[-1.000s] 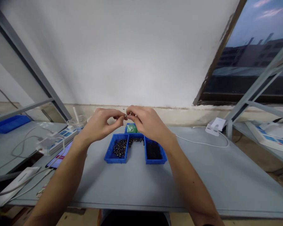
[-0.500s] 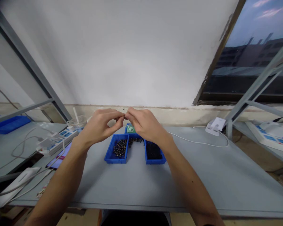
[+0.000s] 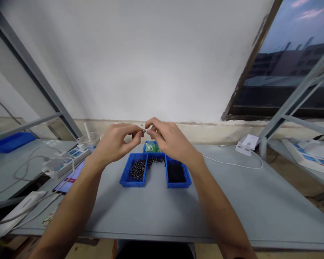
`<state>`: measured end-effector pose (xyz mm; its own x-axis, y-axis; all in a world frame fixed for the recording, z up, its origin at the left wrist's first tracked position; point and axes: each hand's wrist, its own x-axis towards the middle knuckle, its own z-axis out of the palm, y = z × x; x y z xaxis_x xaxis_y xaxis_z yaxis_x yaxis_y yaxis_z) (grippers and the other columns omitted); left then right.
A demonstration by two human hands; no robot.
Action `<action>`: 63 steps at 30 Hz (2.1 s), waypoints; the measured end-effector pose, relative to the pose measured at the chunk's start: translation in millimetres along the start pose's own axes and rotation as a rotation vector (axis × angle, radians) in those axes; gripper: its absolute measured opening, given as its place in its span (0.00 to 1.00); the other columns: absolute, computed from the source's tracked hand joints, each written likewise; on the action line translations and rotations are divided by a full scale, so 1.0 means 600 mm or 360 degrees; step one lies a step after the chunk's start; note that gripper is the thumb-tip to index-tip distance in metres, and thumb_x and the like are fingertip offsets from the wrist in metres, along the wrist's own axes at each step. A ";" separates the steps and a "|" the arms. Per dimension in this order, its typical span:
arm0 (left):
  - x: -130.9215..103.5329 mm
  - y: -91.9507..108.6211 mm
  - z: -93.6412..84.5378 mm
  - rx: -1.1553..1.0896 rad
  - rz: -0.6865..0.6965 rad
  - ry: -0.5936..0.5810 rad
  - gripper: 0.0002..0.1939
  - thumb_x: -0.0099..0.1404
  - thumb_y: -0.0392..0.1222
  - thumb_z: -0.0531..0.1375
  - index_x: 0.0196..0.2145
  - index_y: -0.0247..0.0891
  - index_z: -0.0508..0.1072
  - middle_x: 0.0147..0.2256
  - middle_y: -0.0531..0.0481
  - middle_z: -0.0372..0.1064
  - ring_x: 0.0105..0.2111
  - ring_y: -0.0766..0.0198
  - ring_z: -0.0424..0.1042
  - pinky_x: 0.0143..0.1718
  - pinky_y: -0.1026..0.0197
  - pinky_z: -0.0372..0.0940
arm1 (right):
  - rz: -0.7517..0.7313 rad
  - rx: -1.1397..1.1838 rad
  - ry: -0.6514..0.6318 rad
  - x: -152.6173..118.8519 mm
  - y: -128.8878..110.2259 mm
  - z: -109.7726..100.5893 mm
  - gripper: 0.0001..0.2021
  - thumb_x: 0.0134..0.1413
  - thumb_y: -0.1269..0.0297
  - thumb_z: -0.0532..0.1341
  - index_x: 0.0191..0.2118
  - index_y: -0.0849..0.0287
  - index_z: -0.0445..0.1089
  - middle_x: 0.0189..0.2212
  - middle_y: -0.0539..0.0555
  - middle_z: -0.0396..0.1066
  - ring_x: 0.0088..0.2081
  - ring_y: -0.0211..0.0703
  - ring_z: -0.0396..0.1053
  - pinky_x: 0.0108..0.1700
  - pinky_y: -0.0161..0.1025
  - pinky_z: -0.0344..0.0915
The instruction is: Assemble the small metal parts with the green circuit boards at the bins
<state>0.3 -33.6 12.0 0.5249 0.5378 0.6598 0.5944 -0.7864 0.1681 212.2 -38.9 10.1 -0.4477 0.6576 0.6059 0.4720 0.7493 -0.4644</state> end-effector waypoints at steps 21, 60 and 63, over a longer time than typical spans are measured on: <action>-0.002 0.003 -0.004 0.0067 0.0140 -0.0030 0.14 0.71 0.37 0.54 0.28 0.36 0.72 0.23 0.54 0.67 0.24 0.68 0.64 0.30 0.62 0.56 | -0.0028 -0.0048 -0.0002 0.005 0.000 0.029 0.16 0.73 0.61 0.49 0.30 0.56 0.58 0.24 0.46 0.60 0.26 0.35 0.57 0.32 0.38 0.50; -0.001 0.005 0.008 0.0058 0.0081 -0.0081 0.14 0.71 0.37 0.53 0.28 0.36 0.72 0.24 0.53 0.68 0.25 0.67 0.64 0.30 0.62 0.56 | -0.0027 -0.0105 0.0163 0.009 0.016 0.042 0.19 0.73 0.59 0.51 0.27 0.57 0.58 0.22 0.46 0.60 0.25 0.35 0.55 0.31 0.38 0.49; 0.000 0.005 0.012 0.0040 0.0007 -0.0077 0.14 0.71 0.37 0.53 0.28 0.36 0.73 0.23 0.54 0.68 0.24 0.68 0.63 0.30 0.62 0.56 | 0.0011 -0.0098 0.0143 0.010 0.017 0.038 0.20 0.73 0.57 0.51 0.27 0.57 0.59 0.22 0.46 0.61 0.25 0.35 0.56 0.32 0.38 0.49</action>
<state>6.9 -33.8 7.3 0.5563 0.5488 0.6240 0.6067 -0.7814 0.1463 196.8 -25.3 -5.7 -0.3757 0.6511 0.6594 0.5220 0.7367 -0.4299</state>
